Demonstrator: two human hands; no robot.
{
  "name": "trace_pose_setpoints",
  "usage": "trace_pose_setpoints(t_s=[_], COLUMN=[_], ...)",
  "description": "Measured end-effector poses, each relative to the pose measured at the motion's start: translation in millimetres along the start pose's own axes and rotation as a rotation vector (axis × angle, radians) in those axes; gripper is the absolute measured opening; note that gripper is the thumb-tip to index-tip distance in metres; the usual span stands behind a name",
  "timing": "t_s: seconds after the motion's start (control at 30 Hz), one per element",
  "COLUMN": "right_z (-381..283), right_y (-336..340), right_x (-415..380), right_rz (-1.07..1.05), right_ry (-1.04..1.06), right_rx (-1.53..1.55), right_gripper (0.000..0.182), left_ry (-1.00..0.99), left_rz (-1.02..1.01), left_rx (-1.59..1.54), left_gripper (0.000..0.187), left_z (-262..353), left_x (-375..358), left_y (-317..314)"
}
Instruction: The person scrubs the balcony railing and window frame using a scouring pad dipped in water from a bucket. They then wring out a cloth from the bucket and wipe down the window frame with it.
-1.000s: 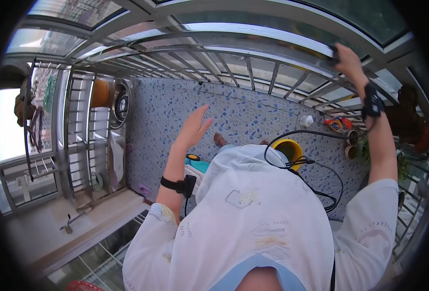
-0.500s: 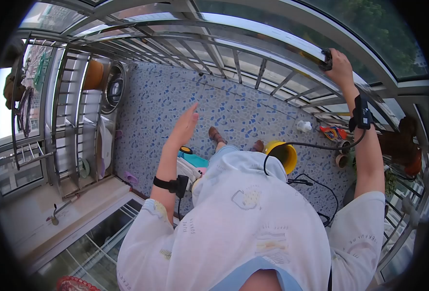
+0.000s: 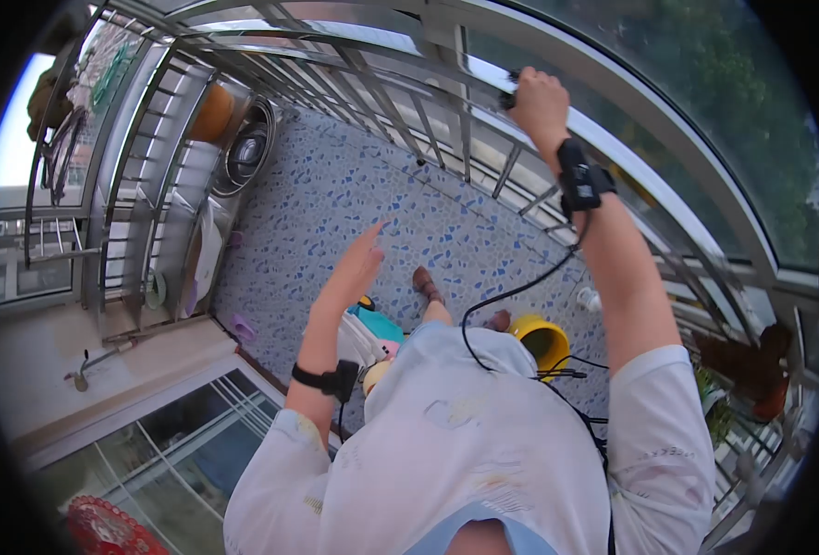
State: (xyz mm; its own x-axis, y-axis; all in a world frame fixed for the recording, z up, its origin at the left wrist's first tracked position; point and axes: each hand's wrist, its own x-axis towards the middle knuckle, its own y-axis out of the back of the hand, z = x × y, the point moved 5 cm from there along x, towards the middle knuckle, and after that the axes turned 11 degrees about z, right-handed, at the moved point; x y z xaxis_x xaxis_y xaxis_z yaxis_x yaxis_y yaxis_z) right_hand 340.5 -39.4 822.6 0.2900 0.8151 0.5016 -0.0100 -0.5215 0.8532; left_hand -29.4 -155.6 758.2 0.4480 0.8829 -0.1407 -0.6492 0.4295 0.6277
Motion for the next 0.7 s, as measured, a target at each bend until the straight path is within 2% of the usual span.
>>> trace_pose_setpoints(t_s=[0.03,0.07,0.13,0.33,0.47,0.57,0.7], right_z=[-22,-41,-81,-169,-212,-237,-262], right_y=[-8,-23,-41,-94,-115,-121,-128], right_x=[12,24,46,98,125,139,147], right_rz=[-0.024,-0.026,-0.039,-0.096,-0.148,-0.186,-0.163], right_ry=[0.008,0.015,0.035,0.019,0.030,0.037,0.016], right_rx=[-0.003,-0.027,0.016,0.012,-0.012,-0.035,-0.081], right_gripper=[0.036,0.028,0.023,0.026,0.031,0.038,0.042], left_ry=[0.081,0.086,0.143,0.378,0.372,0.373,0.252], left_rz=[0.018,0.037,0.074,0.196,0.262,0.234,0.198], left_rx=[-0.052,-0.061,-0.048,-0.127,-0.204,-0.197,-0.102], left_gripper=[0.056,0.056,0.056,0.056,0.058,0.059,0.059], left_z=[-13,-22,-44,-102,-148,-154,-152], left_x=[-8,-15,-27,-47,-38,-14,13], left_y=[9,19,38,76,88,107,133])
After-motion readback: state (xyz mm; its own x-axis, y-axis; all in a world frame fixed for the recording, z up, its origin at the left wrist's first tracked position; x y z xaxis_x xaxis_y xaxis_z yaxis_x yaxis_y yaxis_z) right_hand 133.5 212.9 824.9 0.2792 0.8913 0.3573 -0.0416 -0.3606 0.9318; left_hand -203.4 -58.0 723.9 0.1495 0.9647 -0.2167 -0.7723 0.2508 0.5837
